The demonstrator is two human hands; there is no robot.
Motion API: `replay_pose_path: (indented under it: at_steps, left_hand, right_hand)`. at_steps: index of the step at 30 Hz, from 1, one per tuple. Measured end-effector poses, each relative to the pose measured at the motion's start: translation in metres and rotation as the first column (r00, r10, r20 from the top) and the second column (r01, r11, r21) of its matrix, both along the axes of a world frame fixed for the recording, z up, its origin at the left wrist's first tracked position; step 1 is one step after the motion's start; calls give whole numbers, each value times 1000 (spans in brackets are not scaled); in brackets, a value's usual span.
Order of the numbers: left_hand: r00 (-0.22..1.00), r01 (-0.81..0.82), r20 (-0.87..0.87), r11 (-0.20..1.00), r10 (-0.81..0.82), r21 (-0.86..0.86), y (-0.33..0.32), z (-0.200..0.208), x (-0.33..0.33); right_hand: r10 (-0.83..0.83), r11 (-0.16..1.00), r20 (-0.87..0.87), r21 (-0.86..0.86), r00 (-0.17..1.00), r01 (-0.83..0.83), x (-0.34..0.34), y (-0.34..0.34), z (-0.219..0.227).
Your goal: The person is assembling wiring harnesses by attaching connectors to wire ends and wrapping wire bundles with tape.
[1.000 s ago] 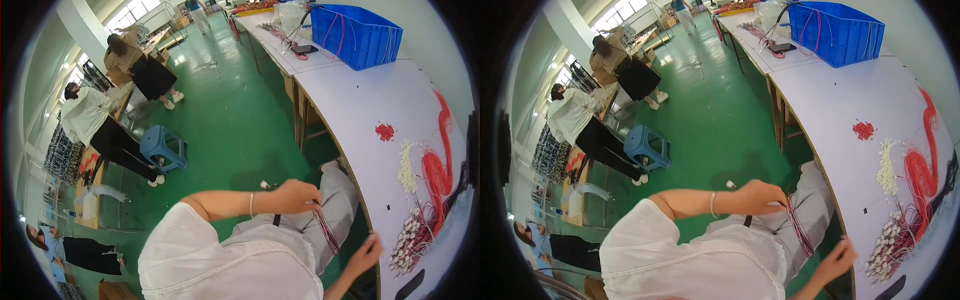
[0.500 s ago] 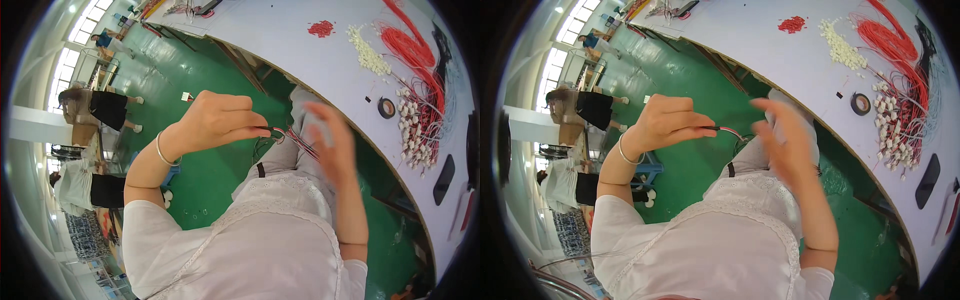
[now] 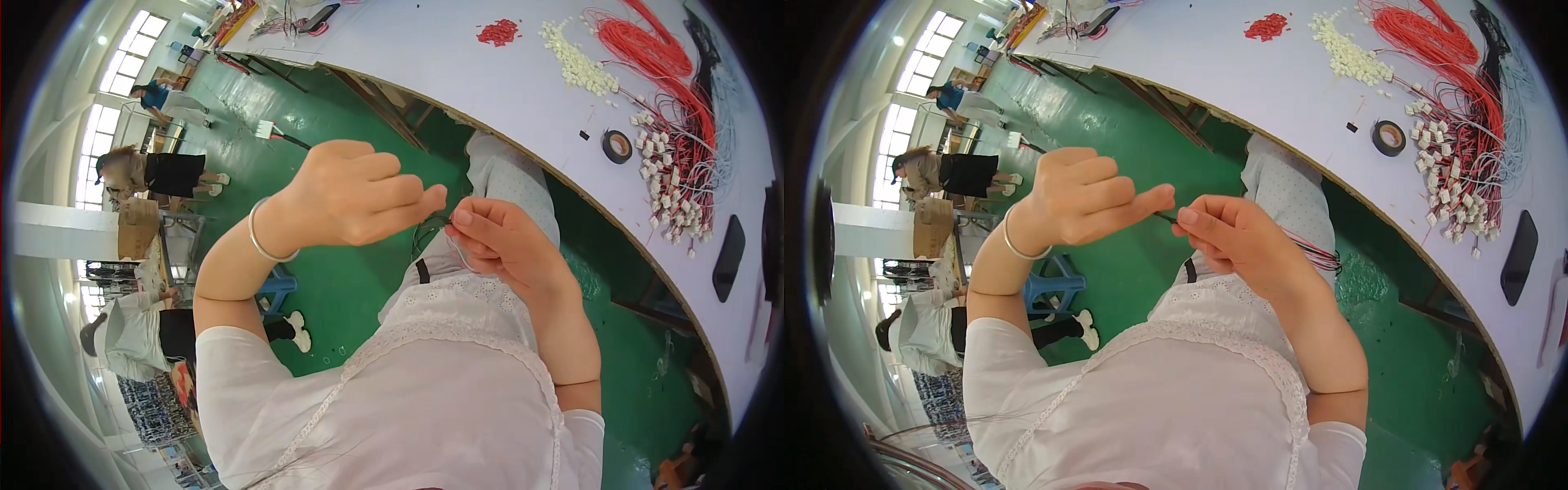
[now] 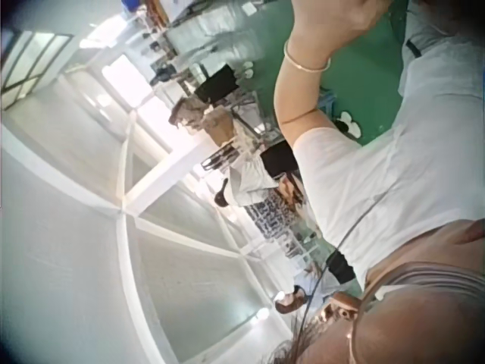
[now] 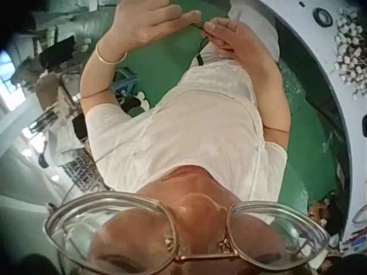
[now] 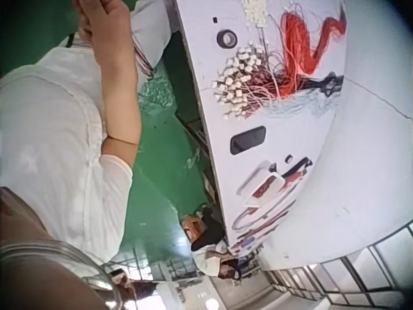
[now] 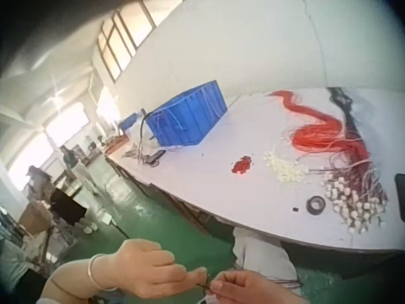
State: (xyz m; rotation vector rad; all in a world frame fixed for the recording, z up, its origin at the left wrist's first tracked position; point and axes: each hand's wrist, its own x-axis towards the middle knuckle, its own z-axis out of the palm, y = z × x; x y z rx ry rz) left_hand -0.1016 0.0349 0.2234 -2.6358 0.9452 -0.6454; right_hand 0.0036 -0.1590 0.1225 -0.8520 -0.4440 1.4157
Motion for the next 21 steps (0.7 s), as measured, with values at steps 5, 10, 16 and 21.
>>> replay_pose_path:
  at_steps: [5,10,16,21]
  left_hand:
    - [983,-60,173,998,58,6,6,-14,7]
    - [931,-271,76,815,357,-512,-36,-37,-23]
    - [949,-275,-234,185,212,-944,-51,-106,-14]
    - [952,-304,-304,-148,-20,-941,-55,-117,-2]
  right_hand:
    - [-30,999,-126,24,992,33,-2,3,0]
    - [-209,977,-82,22,975,211,-13,2,-2]
    - [-331,944,39,21,943,330,-18,1,-20]
    - [-423,905,22,42,906,422,-18,2,-37]
